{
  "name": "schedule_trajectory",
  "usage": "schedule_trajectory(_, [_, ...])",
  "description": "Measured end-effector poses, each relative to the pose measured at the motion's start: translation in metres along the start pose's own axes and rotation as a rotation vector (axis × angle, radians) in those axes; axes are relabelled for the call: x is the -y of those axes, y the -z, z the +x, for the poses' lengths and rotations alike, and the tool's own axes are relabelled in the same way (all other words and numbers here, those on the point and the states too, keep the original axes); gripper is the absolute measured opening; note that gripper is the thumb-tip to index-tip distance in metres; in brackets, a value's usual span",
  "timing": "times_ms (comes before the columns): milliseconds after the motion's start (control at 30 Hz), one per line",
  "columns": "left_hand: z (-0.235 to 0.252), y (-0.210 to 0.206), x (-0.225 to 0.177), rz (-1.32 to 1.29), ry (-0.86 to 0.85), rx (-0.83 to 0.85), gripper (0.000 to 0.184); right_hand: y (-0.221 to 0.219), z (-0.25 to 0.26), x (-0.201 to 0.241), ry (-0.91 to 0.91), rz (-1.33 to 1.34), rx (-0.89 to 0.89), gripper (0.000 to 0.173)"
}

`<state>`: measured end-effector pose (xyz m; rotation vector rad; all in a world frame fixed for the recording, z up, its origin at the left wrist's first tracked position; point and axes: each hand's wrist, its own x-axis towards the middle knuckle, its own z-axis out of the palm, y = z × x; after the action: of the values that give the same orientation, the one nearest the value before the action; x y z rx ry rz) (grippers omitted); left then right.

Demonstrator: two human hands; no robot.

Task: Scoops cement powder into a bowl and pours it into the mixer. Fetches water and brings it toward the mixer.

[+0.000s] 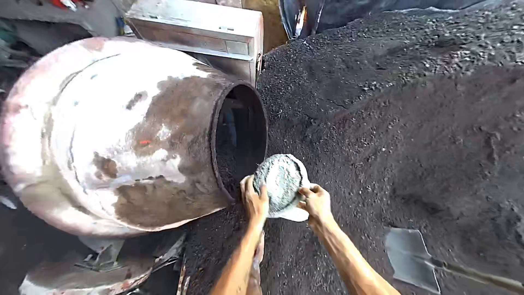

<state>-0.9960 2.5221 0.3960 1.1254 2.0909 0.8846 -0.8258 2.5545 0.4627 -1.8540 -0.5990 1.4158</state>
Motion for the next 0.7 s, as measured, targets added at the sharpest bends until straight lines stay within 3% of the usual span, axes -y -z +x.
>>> schedule_trajectory(133, [-0.004, -0.046, 0.020, 0.218, -0.305, -0.097, 0.055, -0.092, 0.076, 0.008, -0.007, -0.168, -0.041, 0.018])
schedule_trajectory(267, [0.063, -0.088, 0.056, 0.147, -0.342, -0.219, 0.031, -0.135, 0.121, 0.033, 0.002, -0.283, 0.028, 0.023])
schedule_trajectory(367, [0.099, -0.093, 0.052, 0.012, -0.242, -0.318, 0.027, -0.111, 0.160, 0.039, 0.104, -0.189, 0.178, 0.025])
schedule_trajectory(433, [0.117, -0.081, 0.048, -0.054, -0.152, -0.332, 0.025, -0.063, 0.201, 0.003, 0.167, -0.199, 0.093, 0.038])
schedule_trajectory(500, [0.124, -0.067, 0.052, -0.158, -0.053, -0.328, 0.023, -0.032, 0.222, -0.061, -0.083, -0.198, 0.090, 0.061])
schedule_trajectory(567, [0.128, -0.062, 0.056, -0.234, 0.023, -0.383, 0.022, -0.039, 0.225, -0.110, -0.395, 0.015, 0.238, 0.073])
schedule_trajectory(600, [0.129, -0.062, 0.059, -0.262, 0.061, -0.431, 0.023, -0.056, 0.224, -0.121, -0.438, 0.181, 0.304, 0.074])
schedule_trajectory(667, [0.134, -0.065, 0.065, -0.354, 0.175, -0.598, 0.022, -0.093, 0.229, -0.113, -0.373, 0.400, 0.417, 0.078])
schedule_trajectory(700, [0.139, -0.067, 0.068, -0.419, 0.264, -0.712, 0.024, -0.105, 0.235, -0.098, -0.318, 0.330, 0.446, 0.080])
